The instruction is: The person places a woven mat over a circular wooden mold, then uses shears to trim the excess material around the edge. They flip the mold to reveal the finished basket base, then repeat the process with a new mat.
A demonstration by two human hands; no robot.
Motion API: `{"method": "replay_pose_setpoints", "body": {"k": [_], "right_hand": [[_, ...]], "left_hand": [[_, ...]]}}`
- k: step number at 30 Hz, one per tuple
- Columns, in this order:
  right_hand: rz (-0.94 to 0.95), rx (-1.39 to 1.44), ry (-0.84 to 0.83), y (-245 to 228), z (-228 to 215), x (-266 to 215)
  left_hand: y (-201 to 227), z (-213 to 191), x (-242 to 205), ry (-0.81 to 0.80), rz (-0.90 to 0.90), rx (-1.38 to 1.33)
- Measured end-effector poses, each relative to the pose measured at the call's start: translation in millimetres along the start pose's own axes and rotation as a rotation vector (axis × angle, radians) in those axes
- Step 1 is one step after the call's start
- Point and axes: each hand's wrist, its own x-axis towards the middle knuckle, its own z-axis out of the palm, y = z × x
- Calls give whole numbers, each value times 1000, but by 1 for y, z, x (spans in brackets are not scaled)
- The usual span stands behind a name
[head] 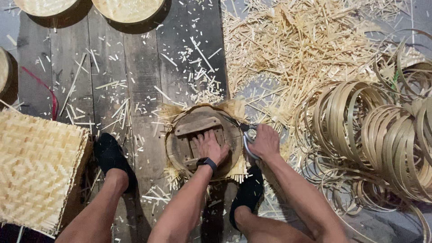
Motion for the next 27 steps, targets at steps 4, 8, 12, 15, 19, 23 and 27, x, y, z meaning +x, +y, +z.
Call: {"method": "replay_pose_setpoints", "body": {"k": [4,8,12,15,19,23,27], "right_hand": [[146,130,-396,20,-15,-16],[80,110,-175,27,-16,-25],[-65,16,-53,2,-8,15],[76,33,-432,8,-14,19],[43,47,-442,37,-24,-15],[-268,31,273,18,-6,4],[84,-10,-703,1,-1,28]], "left_hand": [[-6,-13,-6,-65,134,40],[-9,-9,-11,-112,177,89],[-14,-6,-7,-90,199,77],[-19,-11,-7,-118,265,129],[-25,-28,-18,-260,412,238],[-21,-32,-18,-244,420,230],[-27,-27,-18,-284,431,247]]}}
